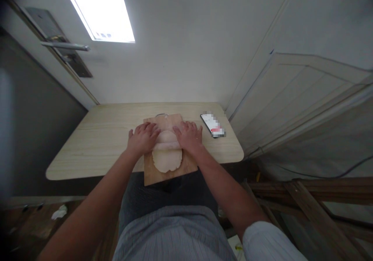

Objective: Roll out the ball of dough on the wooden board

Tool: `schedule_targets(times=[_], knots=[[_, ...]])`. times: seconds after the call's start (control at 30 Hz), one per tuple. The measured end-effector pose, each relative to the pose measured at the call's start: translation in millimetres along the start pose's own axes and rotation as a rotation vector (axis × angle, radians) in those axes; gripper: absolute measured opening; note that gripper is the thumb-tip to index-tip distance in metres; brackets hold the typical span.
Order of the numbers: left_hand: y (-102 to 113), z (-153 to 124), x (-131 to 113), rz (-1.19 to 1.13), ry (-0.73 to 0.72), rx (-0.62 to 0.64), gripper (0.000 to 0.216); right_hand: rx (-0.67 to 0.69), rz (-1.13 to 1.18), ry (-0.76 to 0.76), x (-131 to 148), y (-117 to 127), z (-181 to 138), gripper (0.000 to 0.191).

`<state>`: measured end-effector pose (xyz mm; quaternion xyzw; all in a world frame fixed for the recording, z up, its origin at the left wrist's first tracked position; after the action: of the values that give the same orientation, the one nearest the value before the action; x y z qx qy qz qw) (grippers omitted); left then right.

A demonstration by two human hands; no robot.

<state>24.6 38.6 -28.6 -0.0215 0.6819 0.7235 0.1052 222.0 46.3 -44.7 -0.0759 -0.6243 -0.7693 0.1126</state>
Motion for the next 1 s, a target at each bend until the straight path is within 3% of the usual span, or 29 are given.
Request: schedule_targets(times=[0.13, 0.3, 0.47, 0.77, 1.0], knots=[[-4, 16, 2, -0.016, 0.033, 0.07, 0.069, -0.067, -0.011, 0.001, 4, 1, 9, 0.056], [1, 24, -10, -0.022, -0.047, -0.084, 0.074, -0.087, -0.014, 0.019, 7, 1, 13, 0.052], [-12, 19, -10, 0.009, -0.039, -0.008, 0.067, -0.097, -0.017, -0.016, 2, 0, 9, 0.052], [-16, 12, -2, 0.016, -0.061, 0.099, 0.064, 0.03, 0.008, -0.091, -10, -2, 1, 0.058], [-11, -8, -10, 0.071, -0.104, 0.033, 0.063, 0.05, 0.016, -0.091, -10, -2, -5, 0.06]])
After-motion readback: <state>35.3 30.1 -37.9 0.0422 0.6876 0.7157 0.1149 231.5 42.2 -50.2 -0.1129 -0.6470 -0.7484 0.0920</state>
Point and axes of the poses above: each hand's wrist, its own z-axis towards the middle knuckle, its own y-axis out of the back of the hand, x = y × z, the point moved 3 cm from there along z, towards the middle knuckle, and after that the axes turned 3 degrees about z, right-handed, at the moved point
